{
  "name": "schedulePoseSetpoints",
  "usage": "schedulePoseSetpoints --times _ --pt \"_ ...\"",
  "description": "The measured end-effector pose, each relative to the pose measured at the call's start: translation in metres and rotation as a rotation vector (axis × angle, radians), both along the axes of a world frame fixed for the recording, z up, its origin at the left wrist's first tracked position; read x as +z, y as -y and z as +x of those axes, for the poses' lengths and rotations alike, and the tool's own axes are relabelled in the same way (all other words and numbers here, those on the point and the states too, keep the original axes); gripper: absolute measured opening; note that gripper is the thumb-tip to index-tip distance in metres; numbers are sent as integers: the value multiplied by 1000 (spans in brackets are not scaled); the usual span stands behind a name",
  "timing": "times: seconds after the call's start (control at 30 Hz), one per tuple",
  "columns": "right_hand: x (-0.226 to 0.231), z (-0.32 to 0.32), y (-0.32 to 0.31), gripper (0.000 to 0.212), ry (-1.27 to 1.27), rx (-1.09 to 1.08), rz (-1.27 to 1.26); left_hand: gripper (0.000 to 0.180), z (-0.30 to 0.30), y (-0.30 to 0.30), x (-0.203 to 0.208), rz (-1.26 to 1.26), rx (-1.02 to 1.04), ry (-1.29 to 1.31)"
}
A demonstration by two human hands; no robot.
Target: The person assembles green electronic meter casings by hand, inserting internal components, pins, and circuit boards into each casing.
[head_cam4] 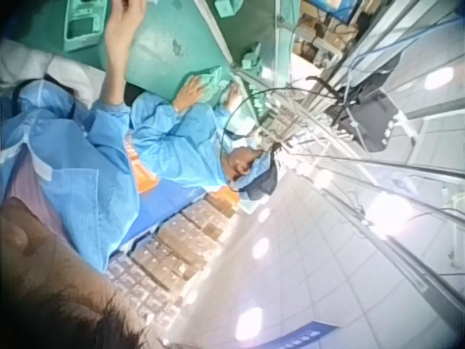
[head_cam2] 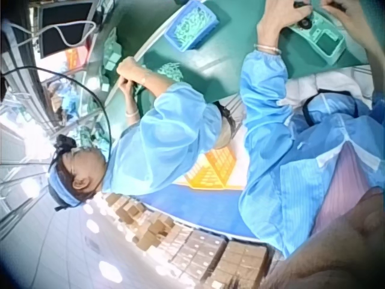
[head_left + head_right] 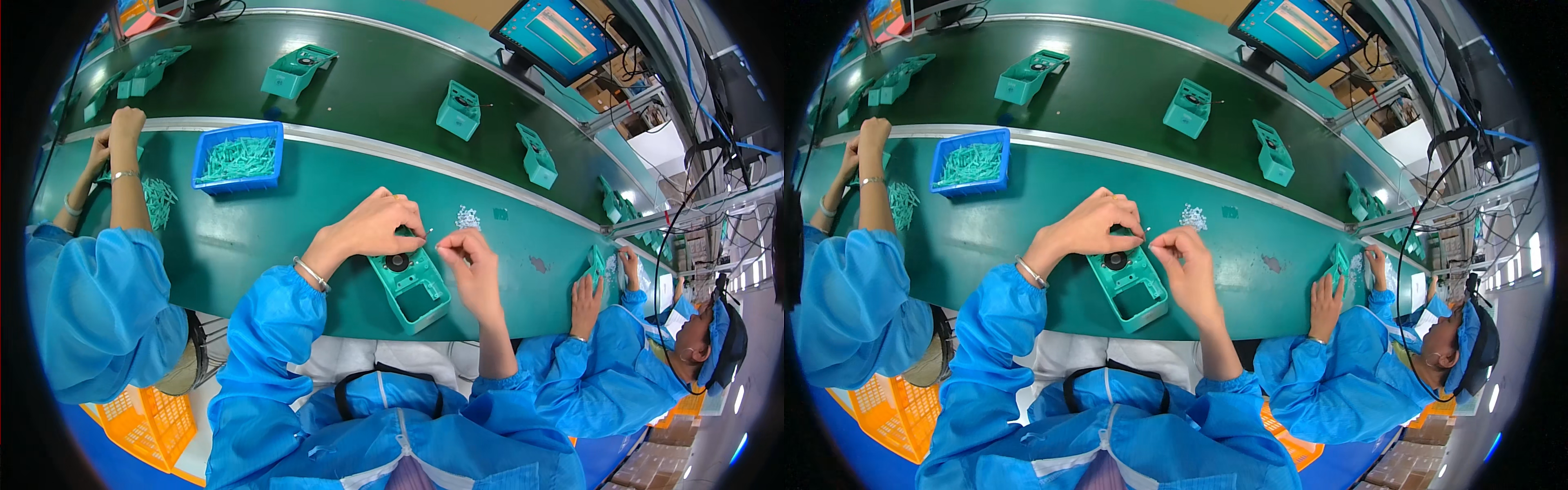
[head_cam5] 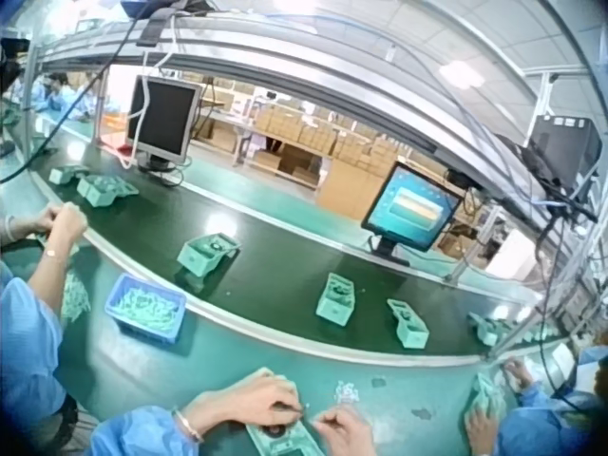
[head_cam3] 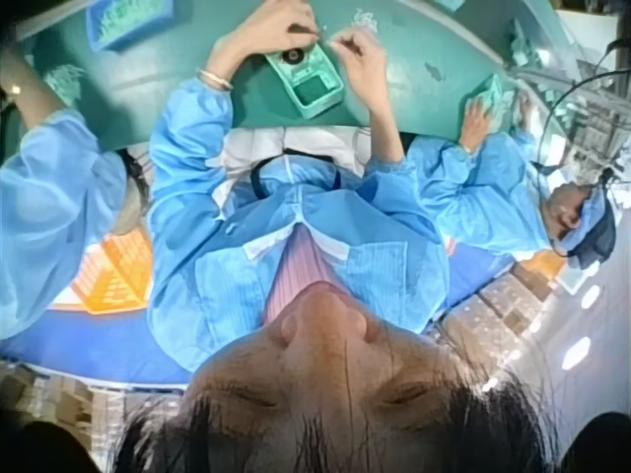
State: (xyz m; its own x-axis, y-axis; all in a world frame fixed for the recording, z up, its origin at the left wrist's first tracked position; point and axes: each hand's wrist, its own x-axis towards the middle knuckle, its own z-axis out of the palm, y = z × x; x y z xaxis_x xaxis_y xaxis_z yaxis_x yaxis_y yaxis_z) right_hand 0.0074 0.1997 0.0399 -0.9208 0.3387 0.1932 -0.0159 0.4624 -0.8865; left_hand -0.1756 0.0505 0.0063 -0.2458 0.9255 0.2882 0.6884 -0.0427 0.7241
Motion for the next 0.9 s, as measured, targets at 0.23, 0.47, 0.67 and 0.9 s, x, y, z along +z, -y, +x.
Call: schedulePoseSetpoints --times 0.23,0.47,0.67,0.9 --pt "4 12 32 7 70 -2 416 16 -9 6 1 -58 -45 67" --pt "7 10 24 8 83 6 502 23 -5 9 5 -132 -85 331" --pt "7 7 20 7 61 47 519 22 -5 9 10 -154 -124 432" --pt "14 0 23 10 -50 117 750 20 -5 7 5 -144 -117 418"
